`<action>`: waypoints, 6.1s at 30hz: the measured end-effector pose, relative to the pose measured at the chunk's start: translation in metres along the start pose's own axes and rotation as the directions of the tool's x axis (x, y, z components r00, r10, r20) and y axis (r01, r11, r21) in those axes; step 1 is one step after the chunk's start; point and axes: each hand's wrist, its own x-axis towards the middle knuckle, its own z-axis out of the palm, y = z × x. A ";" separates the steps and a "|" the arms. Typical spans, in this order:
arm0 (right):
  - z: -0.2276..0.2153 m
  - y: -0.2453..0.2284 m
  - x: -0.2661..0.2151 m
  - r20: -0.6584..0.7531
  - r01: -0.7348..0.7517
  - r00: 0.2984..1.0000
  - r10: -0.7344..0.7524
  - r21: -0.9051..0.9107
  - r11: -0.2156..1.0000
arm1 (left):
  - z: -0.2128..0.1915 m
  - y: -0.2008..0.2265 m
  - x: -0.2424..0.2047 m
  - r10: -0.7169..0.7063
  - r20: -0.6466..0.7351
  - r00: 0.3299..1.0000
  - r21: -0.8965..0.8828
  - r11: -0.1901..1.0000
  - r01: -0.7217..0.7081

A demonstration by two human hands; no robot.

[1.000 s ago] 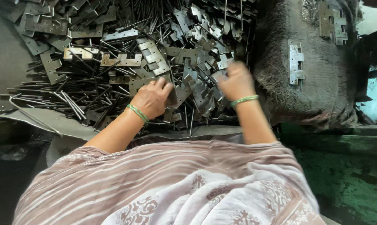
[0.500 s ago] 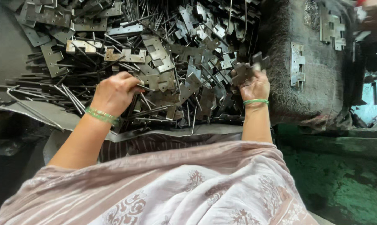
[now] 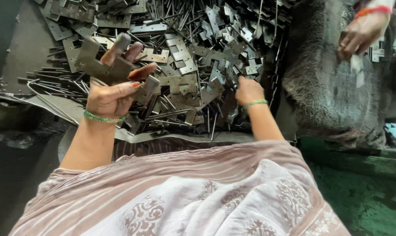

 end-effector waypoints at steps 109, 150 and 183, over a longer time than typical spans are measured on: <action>0.005 0.013 -0.049 -0.067 0.142 0.989 -0.132 0.192 0.971 | -0.052 -0.110 0.047 -0.048 -0.199 0.979 0.117 0.991 0.072; -0.052 0.005 -0.090 -0.118 0.221 0.948 0.295 0.913 -0.344 | -0.023 -0.172 0.047 -0.272 -0.205 0.940 0.972 0.057 0.229; -0.013 0.038 -0.079 -0.331 -0.120 0.906 0.266 0.400 0.908 | -0.037 -0.044 0.074 0.169 0.459 0.872 0.873 -0.265 -0.409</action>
